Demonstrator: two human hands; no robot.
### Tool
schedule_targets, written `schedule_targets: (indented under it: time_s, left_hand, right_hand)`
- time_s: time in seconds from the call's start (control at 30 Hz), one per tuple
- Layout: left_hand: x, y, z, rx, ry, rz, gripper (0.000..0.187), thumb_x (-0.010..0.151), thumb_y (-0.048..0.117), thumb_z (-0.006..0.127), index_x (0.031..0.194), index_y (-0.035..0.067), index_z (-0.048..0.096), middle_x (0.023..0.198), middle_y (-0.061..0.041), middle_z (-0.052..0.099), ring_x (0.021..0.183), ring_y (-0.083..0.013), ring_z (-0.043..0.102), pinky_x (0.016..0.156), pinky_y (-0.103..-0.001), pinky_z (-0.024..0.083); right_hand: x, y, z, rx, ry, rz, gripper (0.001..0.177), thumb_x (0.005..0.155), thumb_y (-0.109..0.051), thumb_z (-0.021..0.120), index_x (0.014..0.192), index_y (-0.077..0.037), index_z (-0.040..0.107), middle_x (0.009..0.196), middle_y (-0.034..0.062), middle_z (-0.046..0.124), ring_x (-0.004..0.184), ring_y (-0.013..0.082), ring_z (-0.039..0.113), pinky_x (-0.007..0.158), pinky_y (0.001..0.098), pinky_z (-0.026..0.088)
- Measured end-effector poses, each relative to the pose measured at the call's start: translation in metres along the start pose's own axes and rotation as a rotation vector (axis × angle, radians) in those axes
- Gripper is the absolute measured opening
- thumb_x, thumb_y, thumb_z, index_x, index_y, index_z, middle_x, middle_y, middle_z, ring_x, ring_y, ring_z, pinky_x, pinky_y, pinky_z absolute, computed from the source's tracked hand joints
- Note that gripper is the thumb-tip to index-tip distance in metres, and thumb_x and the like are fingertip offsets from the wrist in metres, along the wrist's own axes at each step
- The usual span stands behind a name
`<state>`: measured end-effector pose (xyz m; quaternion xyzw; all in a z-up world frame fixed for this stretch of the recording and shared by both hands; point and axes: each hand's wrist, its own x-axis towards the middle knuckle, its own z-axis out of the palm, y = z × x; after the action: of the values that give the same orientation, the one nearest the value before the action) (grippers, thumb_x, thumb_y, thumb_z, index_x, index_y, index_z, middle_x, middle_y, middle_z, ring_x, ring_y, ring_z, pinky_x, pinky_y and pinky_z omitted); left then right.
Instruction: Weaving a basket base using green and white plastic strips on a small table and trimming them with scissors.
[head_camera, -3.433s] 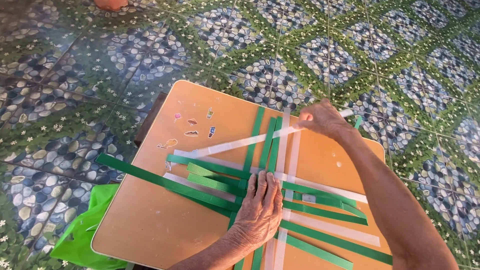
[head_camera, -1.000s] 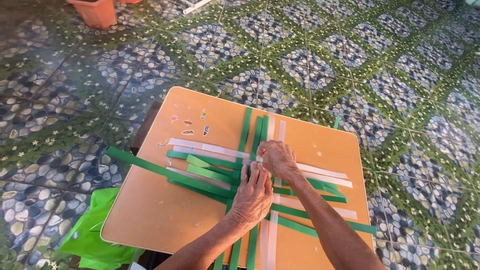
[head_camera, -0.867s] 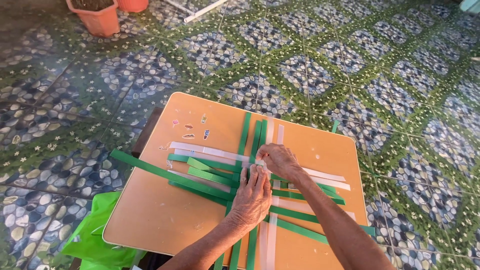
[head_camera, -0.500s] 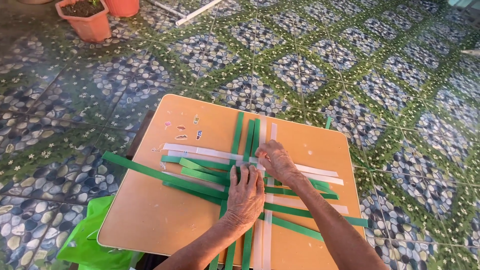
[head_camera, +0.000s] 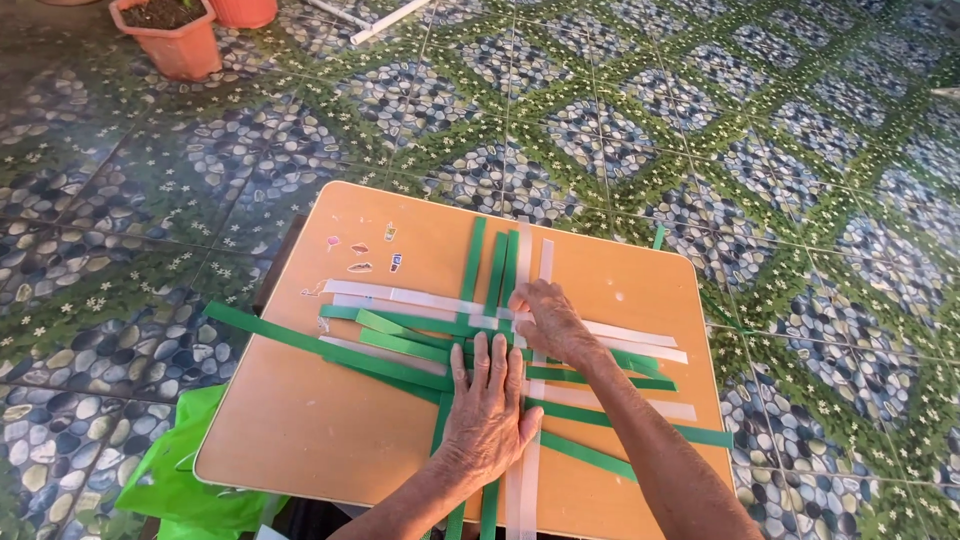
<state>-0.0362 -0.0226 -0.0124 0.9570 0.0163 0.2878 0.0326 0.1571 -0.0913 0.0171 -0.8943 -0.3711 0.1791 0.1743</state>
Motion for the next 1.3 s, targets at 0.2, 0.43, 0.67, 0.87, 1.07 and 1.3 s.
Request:
schedule_targets:
  time_s: [0.2,0.43,0.67,0.87,1.07,1.3]
  left_hand:
    - [0.000,0.002,0.002,0.034,0.001,-0.006,0.090,0.080,0.057,0.066,0.143,-0.004,0.042,0.150,-0.030,0.039,0.139,-0.0503,0.036,0.112,-0.072,0.028]
    - [-0.001,0.002,0.006,0.012,-0.003,-0.020,0.093,0.078,0.055,0.069,0.143,-0.005,0.042,0.150,-0.031,0.038,0.139,-0.0504,0.035,0.112,-0.073,0.027]
    - [-0.004,0.003,0.015,0.052,-0.009,-0.029,0.093,0.080,0.059,0.065,0.144,-0.004,0.042,0.152,-0.031,0.037,0.140,-0.0508,0.034,0.112,-0.073,0.026]
    - [-0.006,0.003,0.016,0.017,-0.026,-0.027,0.094,0.079,0.058,0.068,0.143,-0.005,0.042,0.152,-0.034,0.035,0.141,-0.0526,0.032,0.112,-0.074,0.025]
    - [-0.004,0.003,0.014,0.031,0.009,-0.026,0.093,0.076,0.056,0.070,0.141,-0.006,0.046,0.150,-0.033,0.038,0.139,-0.0525,0.035,0.110,-0.074,0.028]
    - [-0.002,-0.002,0.004,0.014,0.020,0.004,0.090,0.078,0.056,0.070,0.138,-0.006,0.048,0.147,-0.034,0.042,0.136,-0.0540,0.038,0.111,-0.073,0.029]
  right_hand:
    - [0.000,-0.015,0.007,-0.007,0.042,0.146,0.032,0.080,-0.002,0.052,0.106,-0.019,0.061,0.115,0.0040,0.060,0.112,0.0264,0.048,0.096,0.0455,0.044]
    - [-0.002,-0.039,-0.002,0.010,-0.021,0.305,0.040,0.078,0.003,0.048,0.107,-0.021,0.061,0.122,0.0011,0.058,0.123,0.0226,0.044,0.095,0.0485,0.042]
    - [0.000,-0.041,-0.003,-0.012,-0.037,0.309,0.043,0.075,0.006,0.046,0.107,-0.019,0.060,0.120,0.0026,0.057,0.121,0.0245,0.044,0.093,0.0493,0.043]
    - [-0.002,-0.047,0.001,-0.018,-0.037,0.361,0.048,0.072,0.007,0.045,0.108,-0.020,0.059,0.123,0.0038,0.053,0.123,0.0258,0.042,0.094,0.0509,0.044]
    - [-0.002,-0.045,-0.001,-0.021,-0.010,0.356,0.044,0.075,0.006,0.047,0.108,-0.019,0.060,0.124,0.0057,0.054,0.122,0.0271,0.043,0.092,0.0520,0.044]
    - [0.012,0.034,0.029,0.066,0.176,-0.093,0.035,0.077,-0.001,0.052,0.101,-0.021,0.068,0.106,0.0043,0.065,0.105,0.0246,0.056,0.098,0.0414,0.043]
